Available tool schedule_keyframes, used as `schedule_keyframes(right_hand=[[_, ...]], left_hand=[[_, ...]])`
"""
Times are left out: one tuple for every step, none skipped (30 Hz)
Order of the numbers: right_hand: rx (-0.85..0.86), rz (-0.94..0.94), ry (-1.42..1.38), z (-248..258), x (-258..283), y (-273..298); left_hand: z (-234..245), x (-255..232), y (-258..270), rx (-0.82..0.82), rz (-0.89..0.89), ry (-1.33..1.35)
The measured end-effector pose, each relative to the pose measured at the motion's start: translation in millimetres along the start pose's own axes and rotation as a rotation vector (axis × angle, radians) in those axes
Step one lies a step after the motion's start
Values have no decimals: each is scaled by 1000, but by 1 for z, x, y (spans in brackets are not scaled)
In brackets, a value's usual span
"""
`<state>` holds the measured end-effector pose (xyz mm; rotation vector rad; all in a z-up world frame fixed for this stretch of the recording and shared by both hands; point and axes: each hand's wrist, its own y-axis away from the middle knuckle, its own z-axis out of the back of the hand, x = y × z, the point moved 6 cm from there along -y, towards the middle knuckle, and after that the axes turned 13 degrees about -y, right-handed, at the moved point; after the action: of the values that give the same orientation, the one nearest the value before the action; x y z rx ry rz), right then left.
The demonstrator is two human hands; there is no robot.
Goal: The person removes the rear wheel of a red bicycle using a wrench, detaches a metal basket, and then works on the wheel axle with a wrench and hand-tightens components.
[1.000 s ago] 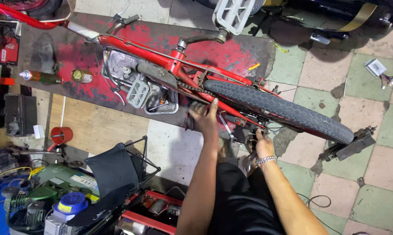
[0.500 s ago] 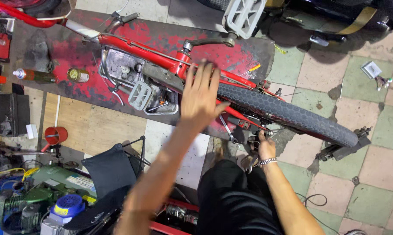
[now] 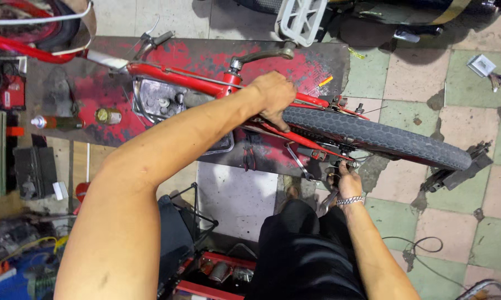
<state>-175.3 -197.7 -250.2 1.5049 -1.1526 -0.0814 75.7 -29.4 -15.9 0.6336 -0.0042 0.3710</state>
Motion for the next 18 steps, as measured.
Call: schedule_keyframes(right_hand=[[-6, 11, -2, 1, -1, -1], [-18, 14, -18, 1, -3, -2], [-30, 15, -32, 2, -5, -3], [-42, 16, -45, 4, -7, -3], [-41, 21, -49, 2, -9, -4], [-39, 25, -52, 0, -11, -4], [-42, 31, -54, 1, -10, -4], [-46, 33, -66, 2, -10, -4], [-47, 33, -75, 1, -11, -4], [-49, 32, -84, 1, -11, -5], [-51, 30, -90, 0, -12, -4], [-53, 28, -96, -1, -13, -4], [-57, 30, -100, 0, -12, -4], [-64, 32, -97, 0, -13, -4], [-70, 32, -93, 1, -13, -5], [-77, 33, -88, 2, -14, -4], [-61, 38, -91, 2, -13, -5], [-46, 43, -93, 1, -12, -5]], left_hand=[[-2, 0, -1, -1, -7, -3], [-3, 0, -3, -2, -13, -6], [-4, 0, -5, -2, -26, -8], [-6, -1, -7, -1, -38, -10], [-7, 2, -7, 0, -47, -14], [-8, 4, -7, -3, -56, 2], [-9, 5, -8, -9, -68, 21], [-9, 6, -10, -14, -79, 39], [-11, 8, -11, 1, -77, 51], [-13, 10, -12, 15, -75, 62], [-13, 11, -13, 32, -75, 74], [-13, 11, -13, 41, -85, 72], [-12, 11, -14, 46, -96, 69], [-11, 10, -14, 51, -106, 67], [-9, 8, -13, 39, -97, 45], [-8, 6, -11, 28, -87, 23], [-6, 4, -10, 16, -77, -1], [-6, 2, -9, 31, -60, -11]])
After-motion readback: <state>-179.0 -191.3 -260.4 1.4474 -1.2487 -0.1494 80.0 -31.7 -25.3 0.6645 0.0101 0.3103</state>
